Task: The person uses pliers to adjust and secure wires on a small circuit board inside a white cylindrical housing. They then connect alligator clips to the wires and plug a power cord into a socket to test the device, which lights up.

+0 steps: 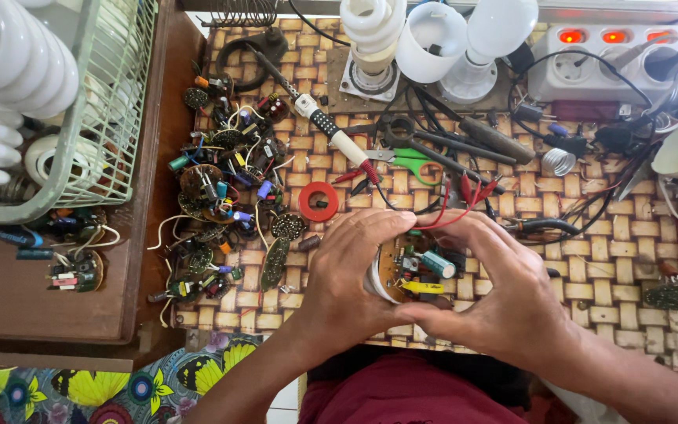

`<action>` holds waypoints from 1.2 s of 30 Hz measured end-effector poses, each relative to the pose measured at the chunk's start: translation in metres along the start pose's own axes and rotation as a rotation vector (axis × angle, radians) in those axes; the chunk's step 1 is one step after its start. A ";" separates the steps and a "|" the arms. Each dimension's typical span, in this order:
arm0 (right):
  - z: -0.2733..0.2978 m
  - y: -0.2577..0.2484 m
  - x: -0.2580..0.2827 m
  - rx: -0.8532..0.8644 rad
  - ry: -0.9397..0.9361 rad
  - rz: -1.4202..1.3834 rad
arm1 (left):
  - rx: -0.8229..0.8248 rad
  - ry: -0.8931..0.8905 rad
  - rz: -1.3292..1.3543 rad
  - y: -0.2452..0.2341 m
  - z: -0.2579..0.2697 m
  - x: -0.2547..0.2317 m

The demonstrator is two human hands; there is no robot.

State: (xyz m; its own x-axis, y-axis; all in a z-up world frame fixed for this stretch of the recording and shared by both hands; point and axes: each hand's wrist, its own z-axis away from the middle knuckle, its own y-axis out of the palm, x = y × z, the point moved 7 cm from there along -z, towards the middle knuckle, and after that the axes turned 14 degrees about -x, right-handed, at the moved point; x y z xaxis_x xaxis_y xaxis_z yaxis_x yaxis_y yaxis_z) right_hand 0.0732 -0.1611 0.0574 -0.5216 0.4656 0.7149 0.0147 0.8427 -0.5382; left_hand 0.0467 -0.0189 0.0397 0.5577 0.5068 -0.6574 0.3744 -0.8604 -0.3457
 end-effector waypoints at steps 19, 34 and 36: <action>0.003 -0.001 -0.003 0.066 -0.114 0.009 | 0.071 0.007 0.060 0.000 0.002 -0.002; -0.001 -0.006 -0.002 0.092 -0.152 -0.033 | -0.007 0.048 0.046 0.001 -0.004 -0.007; -0.001 -0.003 -0.001 0.171 -0.132 -0.081 | -0.046 0.035 0.112 -0.001 -0.009 -0.009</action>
State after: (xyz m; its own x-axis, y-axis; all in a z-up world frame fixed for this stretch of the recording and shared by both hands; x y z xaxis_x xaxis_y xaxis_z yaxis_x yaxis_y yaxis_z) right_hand 0.0740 -0.1641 0.0590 -0.6222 0.3491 0.7007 -0.1714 0.8126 -0.5570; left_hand 0.0480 -0.0223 0.0516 0.6229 0.4101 -0.6662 0.3413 -0.9087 -0.2403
